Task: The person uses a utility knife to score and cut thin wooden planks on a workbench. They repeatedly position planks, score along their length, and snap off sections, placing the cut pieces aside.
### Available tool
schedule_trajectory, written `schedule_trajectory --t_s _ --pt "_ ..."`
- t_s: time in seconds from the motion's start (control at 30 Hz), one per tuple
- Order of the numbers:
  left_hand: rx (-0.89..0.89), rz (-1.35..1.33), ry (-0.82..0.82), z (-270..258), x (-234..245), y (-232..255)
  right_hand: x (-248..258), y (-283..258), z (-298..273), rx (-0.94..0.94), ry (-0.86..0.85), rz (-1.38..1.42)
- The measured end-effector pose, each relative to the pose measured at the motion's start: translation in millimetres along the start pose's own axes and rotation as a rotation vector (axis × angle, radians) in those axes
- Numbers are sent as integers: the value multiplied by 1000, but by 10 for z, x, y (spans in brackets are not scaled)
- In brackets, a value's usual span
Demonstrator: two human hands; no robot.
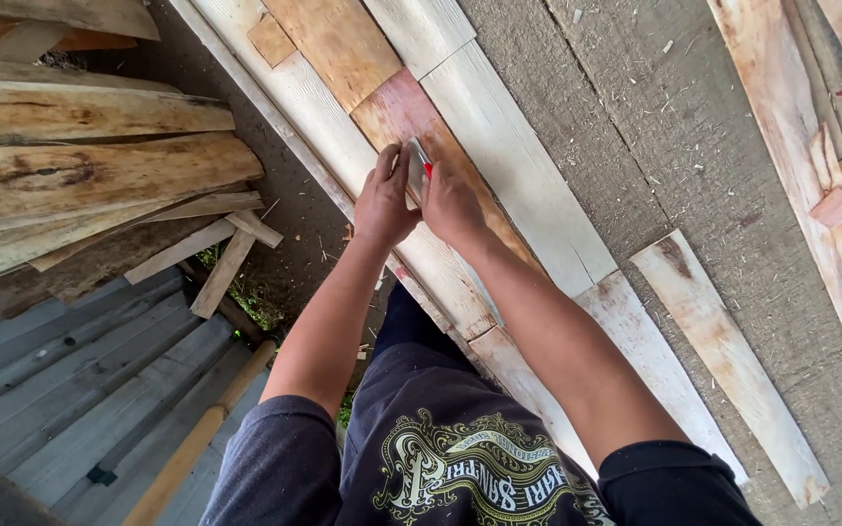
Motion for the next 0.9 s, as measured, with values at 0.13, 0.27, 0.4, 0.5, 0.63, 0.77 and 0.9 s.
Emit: schedule_trajectory --t_s 0.13,0.27,0.4,0.5,0.63,0.77,0.9 --pt "-18 -5 11 24 50 46 -64 -5 34 60 88 -69" --pt "-10 10 5 44 19 26 -160 24 80 67 115 -68" --pt "1 30 -14 54 -14 22 -263 90 130 44 116 -86" --pt "22 17 -61 51 62 85 -277 96 157 25 59 -49" --pt "23 42 -69 75 94 116 -245 55 211 10 25 -40" --pt "25 17 -74 54 195 190 -225 53 208 8 15 -40" --pt "24 10 -84 51 254 249 -175 38 180 -21 -7 -58"
Point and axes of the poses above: each hand's wrist, its own z-axis towards the middle knuckle, its own x-axis out of the back of the hand, y = z × x, the point moved 9 cm from there along z, towards the middle knuckle, and after that the axes turned 11 degrees about y, right-handed, at the moved point
